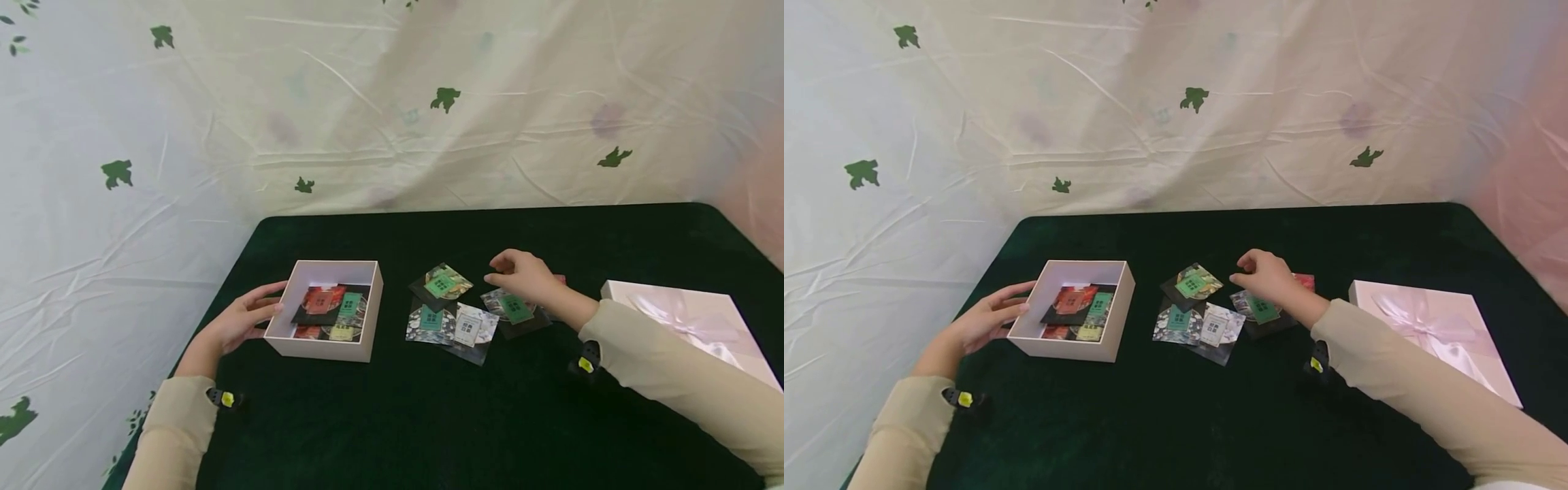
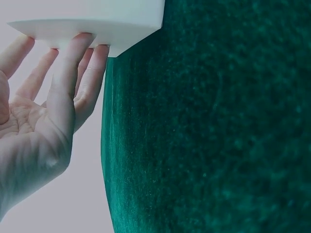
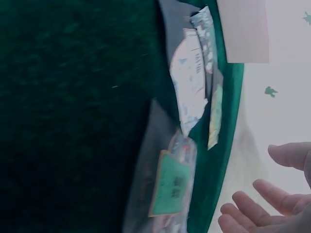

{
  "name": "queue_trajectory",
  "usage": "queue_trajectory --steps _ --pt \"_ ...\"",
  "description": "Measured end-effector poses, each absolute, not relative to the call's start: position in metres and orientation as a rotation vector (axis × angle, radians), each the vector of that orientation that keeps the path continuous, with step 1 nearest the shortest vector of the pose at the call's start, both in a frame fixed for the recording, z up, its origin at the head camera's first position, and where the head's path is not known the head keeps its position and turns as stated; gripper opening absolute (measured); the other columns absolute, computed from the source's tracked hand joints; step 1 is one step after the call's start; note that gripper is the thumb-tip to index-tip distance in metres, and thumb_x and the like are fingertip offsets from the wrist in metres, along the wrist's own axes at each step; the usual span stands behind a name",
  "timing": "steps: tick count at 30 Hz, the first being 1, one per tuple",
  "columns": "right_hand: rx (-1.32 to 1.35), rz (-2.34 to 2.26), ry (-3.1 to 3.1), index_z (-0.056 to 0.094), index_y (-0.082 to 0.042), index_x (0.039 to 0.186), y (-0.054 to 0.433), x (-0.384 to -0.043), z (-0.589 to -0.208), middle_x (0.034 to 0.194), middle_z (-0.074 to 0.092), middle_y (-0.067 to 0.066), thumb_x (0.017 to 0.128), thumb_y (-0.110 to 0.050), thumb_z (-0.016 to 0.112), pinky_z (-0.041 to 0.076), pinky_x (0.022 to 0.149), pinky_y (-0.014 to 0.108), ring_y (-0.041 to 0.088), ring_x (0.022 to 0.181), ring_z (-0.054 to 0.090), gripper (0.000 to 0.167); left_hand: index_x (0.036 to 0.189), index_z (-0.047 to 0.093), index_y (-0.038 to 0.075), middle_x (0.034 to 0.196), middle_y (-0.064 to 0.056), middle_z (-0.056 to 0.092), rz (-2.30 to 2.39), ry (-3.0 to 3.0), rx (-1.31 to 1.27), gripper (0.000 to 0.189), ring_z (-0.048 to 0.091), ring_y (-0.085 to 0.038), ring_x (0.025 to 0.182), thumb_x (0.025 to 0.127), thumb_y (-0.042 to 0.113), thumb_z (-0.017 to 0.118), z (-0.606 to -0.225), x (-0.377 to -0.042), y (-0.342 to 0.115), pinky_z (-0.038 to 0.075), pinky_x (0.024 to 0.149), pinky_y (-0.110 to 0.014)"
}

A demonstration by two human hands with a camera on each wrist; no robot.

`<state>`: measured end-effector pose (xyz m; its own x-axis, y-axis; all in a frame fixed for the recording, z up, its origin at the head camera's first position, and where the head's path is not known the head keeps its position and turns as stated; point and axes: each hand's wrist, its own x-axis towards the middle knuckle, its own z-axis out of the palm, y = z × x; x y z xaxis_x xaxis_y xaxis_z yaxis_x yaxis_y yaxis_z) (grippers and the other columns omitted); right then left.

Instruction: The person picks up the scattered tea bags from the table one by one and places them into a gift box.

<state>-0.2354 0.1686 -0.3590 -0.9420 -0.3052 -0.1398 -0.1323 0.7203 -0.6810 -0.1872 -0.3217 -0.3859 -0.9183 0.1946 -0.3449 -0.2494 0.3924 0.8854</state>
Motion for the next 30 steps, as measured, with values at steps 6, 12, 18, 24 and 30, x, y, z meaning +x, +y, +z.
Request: queue_trajectory --steps 6,12,18,24,30 --pt "-0.294 -1.001 2.715 0.049 0.006 0.126 0.182 -0.233 -0.366 0.127 0.049 0.030 0.095 -0.024 0.056 0.046 0.087 0.051 0.042 0.113 0.048 0.044 0.151 0.023 0.017 0.152 -0.024 0.026 1.538 2.266 -0.044 0.066 0.029 -0.043 0.137 0.096 0.034 0.056 -0.386 -0.188 -0.322 0.043 0.099 -0.055" --pt "-0.256 -0.974 2.740 0.048 0.007 0.126 0.194 -0.231 -0.373 0.121 0.051 0.029 0.093 -0.024 0.057 0.048 0.081 0.047 0.041 0.108 0.051 0.046 0.151 0.023 0.017 0.152 -0.023 0.025 1.542 2.256 -0.038 0.066 0.028 -0.043 0.138 0.096 0.034 0.056 -0.385 -0.189 -0.323 0.041 0.099 -0.056" --pt "-0.252 -0.950 2.746 0.047 0.009 0.124 0.201 -0.228 -0.376 0.121 0.051 0.032 0.092 -0.022 0.059 0.048 0.079 0.049 0.045 0.107 0.051 0.046 0.152 0.022 0.018 0.152 -0.024 0.025 1.538 2.254 -0.042 0.066 0.027 -0.044 0.138 0.096 0.034 0.055 -0.386 -0.188 -0.323 0.043 0.098 -0.055" --pt "-0.261 -0.926 2.750 0.046 0.011 0.125 0.206 -0.226 -0.380 0.114 0.052 0.033 0.090 -0.024 0.061 0.050 0.073 0.042 0.040 0.098 0.054 0.051 0.152 0.020 0.019 0.153 -0.024 0.024 1.515 2.259 -0.053 0.068 0.025 -0.044 0.139 0.096 0.036 0.055 -0.388 -0.187 -0.321 0.039 0.101 -0.059" --pt "-0.263 -0.907 2.781 0.044 0.012 0.126 0.207 -0.223 -0.386 0.106 0.055 0.028 0.087 -0.026 0.066 0.050 0.066 0.033 0.030 0.087 0.057 0.059 0.152 0.021 0.018 0.152 -0.024 0.024 1.523 2.252 -0.048 0.067 0.024 -0.044 0.139 0.096 0.035 0.055 -0.388 -0.188 -0.322 0.038 0.101 -0.059"
